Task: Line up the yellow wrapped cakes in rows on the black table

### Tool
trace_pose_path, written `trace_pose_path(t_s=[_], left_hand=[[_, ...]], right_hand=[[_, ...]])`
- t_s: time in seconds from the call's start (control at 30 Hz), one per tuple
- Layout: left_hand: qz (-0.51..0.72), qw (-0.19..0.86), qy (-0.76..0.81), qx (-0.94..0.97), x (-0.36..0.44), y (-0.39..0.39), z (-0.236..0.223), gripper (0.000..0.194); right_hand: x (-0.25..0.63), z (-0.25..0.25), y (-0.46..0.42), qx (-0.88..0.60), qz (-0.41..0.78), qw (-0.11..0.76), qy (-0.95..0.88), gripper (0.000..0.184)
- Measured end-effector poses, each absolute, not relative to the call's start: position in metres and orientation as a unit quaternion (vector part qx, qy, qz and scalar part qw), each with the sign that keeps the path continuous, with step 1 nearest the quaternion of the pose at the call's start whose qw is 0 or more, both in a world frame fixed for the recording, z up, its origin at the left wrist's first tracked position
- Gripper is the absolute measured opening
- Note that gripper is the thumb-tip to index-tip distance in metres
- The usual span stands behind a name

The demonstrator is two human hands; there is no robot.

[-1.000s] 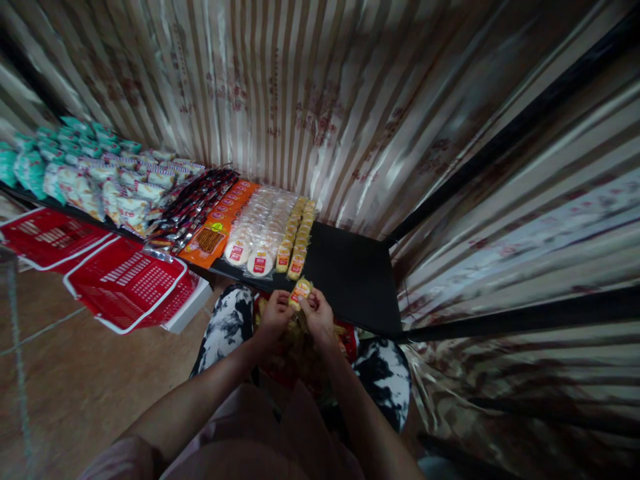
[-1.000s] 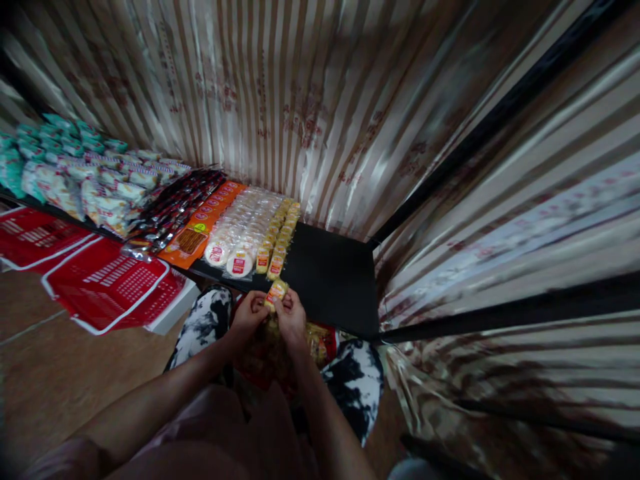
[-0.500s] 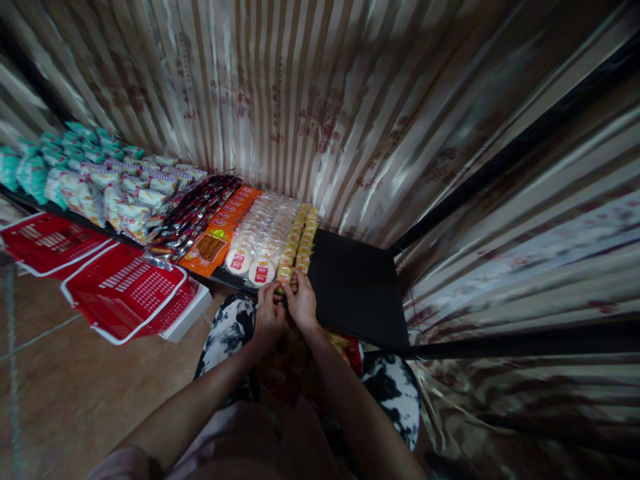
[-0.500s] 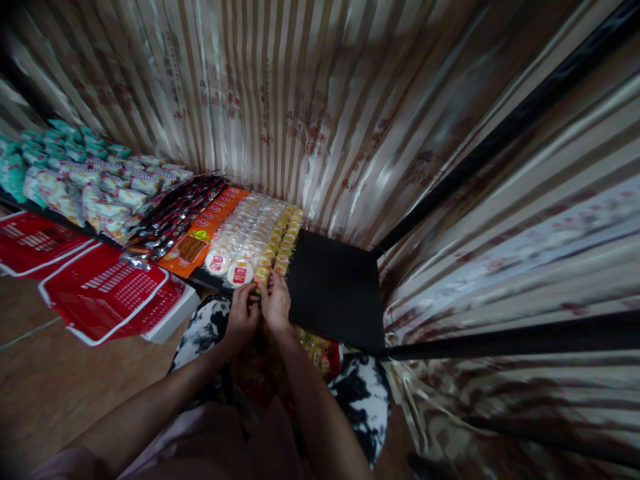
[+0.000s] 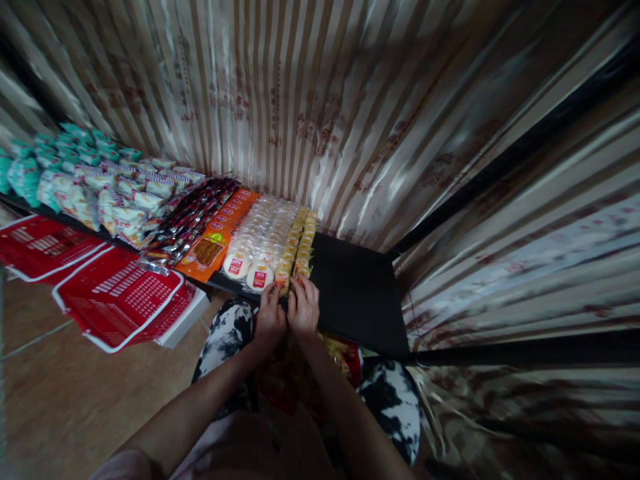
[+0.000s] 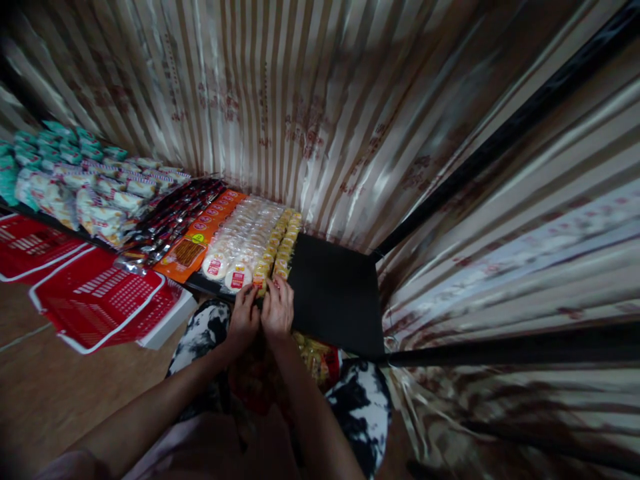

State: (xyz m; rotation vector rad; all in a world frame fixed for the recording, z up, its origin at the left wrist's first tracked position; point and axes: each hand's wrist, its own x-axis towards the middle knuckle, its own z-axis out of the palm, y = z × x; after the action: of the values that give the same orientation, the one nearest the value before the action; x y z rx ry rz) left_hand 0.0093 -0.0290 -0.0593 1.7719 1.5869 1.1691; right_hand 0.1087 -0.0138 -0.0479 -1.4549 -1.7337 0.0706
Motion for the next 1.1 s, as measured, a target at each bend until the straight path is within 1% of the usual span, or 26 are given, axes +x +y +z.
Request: trace_pose_path(t_s=[0.1,0.17,0.27,0.33,0.47,0.73,0.9,1.0,1.1], left_hand=[[0.422,0.233,0.585,0.652,0.011,-0.03,-0.059,0.052],[0.418,0.233,0.59,0.65,0.012,-0.031,-0.058,0.053],[0.411,0.238,0.596,0.647,0.012,-0.031,-0.056,0.053],[0.406,0.24,0.6,0.646,0.012,-0.031,-0.054,0.054],[0.396,0.233,0.601,0.654,0.01,-0.03,-0.051,0.053],[0.387,0.211,0.591,0.676,0.01,-0.025,-0.054,0.052],[0.396,0.201,0.58,0.683,0.009,-0.025,-0.056,0.053],[0.403,0.194,0.579,0.682,0.005,-0.031,-0.054,0.048],[0.41,0.192,0.568,0.687,-0.002,-0.042,-0.055,0.034]], right_hand=[[0.117,-0.054,-0.019,-0.635,-0.005,0.442,-0.633,0.035],[0.122,-0.06,-0.02,-0.651,0.015,0.446,-0.613,0.036],[0.125,-0.065,-0.015,-0.63,0.063,0.443,-0.635,0.039],[0.124,-0.066,-0.01,-0.618,0.073,0.437,-0.649,0.04],[0.12,-0.068,-0.005,-0.616,0.07,0.43,-0.657,0.042],[0.123,-0.079,-0.004,-0.598,0.056,0.459,-0.654,0.041],[0.122,-0.073,-0.006,-0.602,0.053,0.463,-0.648,0.039],[0.123,-0.065,-0.016,-0.598,0.042,0.476,-0.643,0.036],[0.126,-0.06,-0.037,-0.592,0.055,0.492,-0.636,0.032]])
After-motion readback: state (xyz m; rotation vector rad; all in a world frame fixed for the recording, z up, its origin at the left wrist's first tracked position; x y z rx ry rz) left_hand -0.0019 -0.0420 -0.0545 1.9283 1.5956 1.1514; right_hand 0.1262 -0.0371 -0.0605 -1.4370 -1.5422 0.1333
